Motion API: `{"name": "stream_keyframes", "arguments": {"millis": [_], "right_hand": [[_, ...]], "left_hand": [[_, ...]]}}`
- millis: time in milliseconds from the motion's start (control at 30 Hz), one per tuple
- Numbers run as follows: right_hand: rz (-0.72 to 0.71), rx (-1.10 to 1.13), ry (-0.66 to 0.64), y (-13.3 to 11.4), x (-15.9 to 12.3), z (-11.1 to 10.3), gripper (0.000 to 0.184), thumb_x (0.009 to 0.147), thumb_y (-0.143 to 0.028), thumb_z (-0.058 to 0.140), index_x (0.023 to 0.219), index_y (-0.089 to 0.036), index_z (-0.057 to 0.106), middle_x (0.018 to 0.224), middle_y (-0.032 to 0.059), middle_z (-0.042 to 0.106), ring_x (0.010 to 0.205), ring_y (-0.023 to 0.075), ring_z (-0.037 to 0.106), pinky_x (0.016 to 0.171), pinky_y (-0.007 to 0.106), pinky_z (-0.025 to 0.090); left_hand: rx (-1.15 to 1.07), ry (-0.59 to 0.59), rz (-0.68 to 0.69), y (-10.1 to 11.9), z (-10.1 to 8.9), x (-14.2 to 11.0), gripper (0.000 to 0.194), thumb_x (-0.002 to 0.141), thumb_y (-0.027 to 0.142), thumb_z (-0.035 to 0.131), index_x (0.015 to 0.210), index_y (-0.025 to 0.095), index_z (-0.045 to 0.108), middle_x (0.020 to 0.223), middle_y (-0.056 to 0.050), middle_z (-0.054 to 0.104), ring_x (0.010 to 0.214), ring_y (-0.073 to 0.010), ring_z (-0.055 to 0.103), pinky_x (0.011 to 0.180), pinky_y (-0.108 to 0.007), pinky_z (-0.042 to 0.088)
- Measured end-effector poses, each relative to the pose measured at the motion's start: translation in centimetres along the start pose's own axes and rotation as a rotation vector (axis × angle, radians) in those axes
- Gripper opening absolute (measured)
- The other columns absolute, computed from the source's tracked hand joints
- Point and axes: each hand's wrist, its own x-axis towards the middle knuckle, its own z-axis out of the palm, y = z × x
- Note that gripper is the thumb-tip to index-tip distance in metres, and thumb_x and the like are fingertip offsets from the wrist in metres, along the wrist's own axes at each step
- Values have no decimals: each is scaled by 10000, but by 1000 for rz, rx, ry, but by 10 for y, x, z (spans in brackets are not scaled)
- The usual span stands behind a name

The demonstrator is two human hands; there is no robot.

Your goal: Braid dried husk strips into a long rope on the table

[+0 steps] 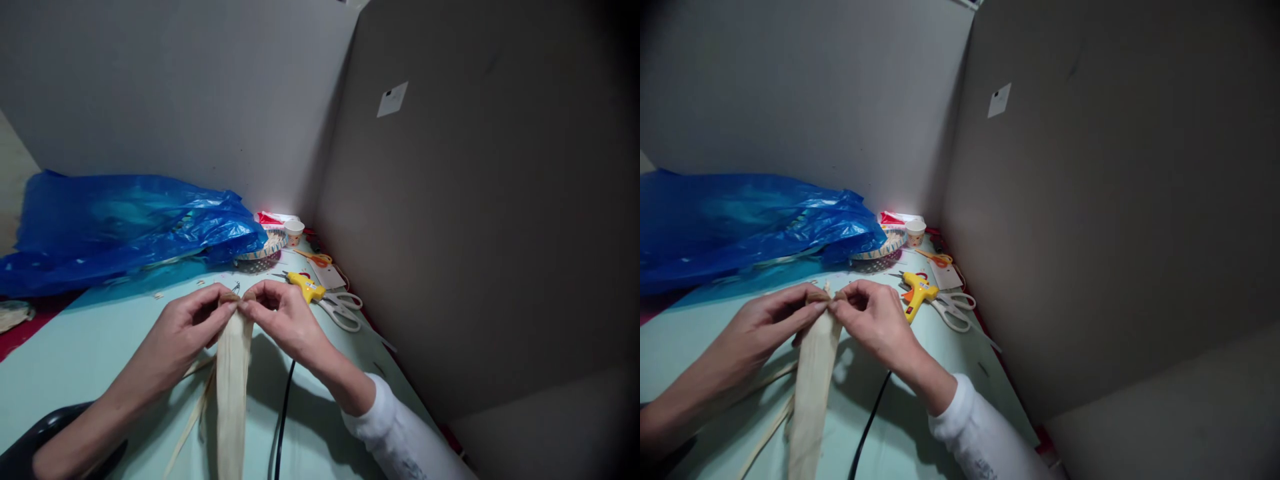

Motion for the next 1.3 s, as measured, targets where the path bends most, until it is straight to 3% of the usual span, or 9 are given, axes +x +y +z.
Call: {"name": "stream_keyframes", "arguments": {"millis": [300,467,733,933,1100,1167,1233,1300], "right_hand": [[52,171,-85,1,1,-1,301,745,-423,759,723,-162,608,681,-29,529,638,108,435,610,251,333],[53,282,-81,3,0,3,347,737,-468,770,685,-174,593,649,-36,511,627,112,423,618,258,330],[100,501,-70,9,3,7,224,657,-315,801,652,-179,624,650,-25,525,661,134,447,677,271,366],[132,562,-62,5,2,8,232,625,-322,807,654,-178,627,635,-24,502,640,131,423,646,268,369],[-61,655,-30,-28,-4,-15,228,750,-361,772,757,-194,617,863,46,644,791,173,573,776,313,483],[-156,695,32,-48,-14,-33,191,838,-345,724,815,-209,592,797,26,617,750,157,584,771,313,518],[-261,746,137,-70,-31,-54,134,900,-286,666,834,-219,570,622,-43,427,551,96,444,584,213,492],[-370,762,287,-90,-57,-76,103,897,-157,623,846,-223,564,607,-62,324,454,73,262,349,126,275]], "left_hand": [[-39,-20,-36,-2,-1,2,295,835,493,622,706,227,628,660,49,462,622,-139,400,559,-237,307],[-204,-49,-94,-12,0,2,245,848,459,627,757,232,640,741,35,513,688,-153,445,597,-234,360],[-238,-33,-96,-8,4,3,279,832,491,655,759,222,634,727,35,486,673,-151,441,595,-236,368],[-226,-11,-94,-8,3,4,280,813,491,665,744,220,645,701,37,511,641,-140,441,561,-224,358],[-333,129,-231,-17,0,12,341,734,524,731,726,207,609,646,58,502,543,-105,416,486,-205,344],[-340,207,-246,-22,-3,16,376,692,536,752,702,201,583,599,77,456,483,-85,358,446,-203,318],[-332,269,-233,-26,-7,20,391,670,546,757,697,204,568,564,92,421,450,-78,331,421,-207,306],[-333,337,-213,-28,-13,22,381,675,541,752,724,210,569,554,94,423,449,-84,352,420,-211,311]]}}
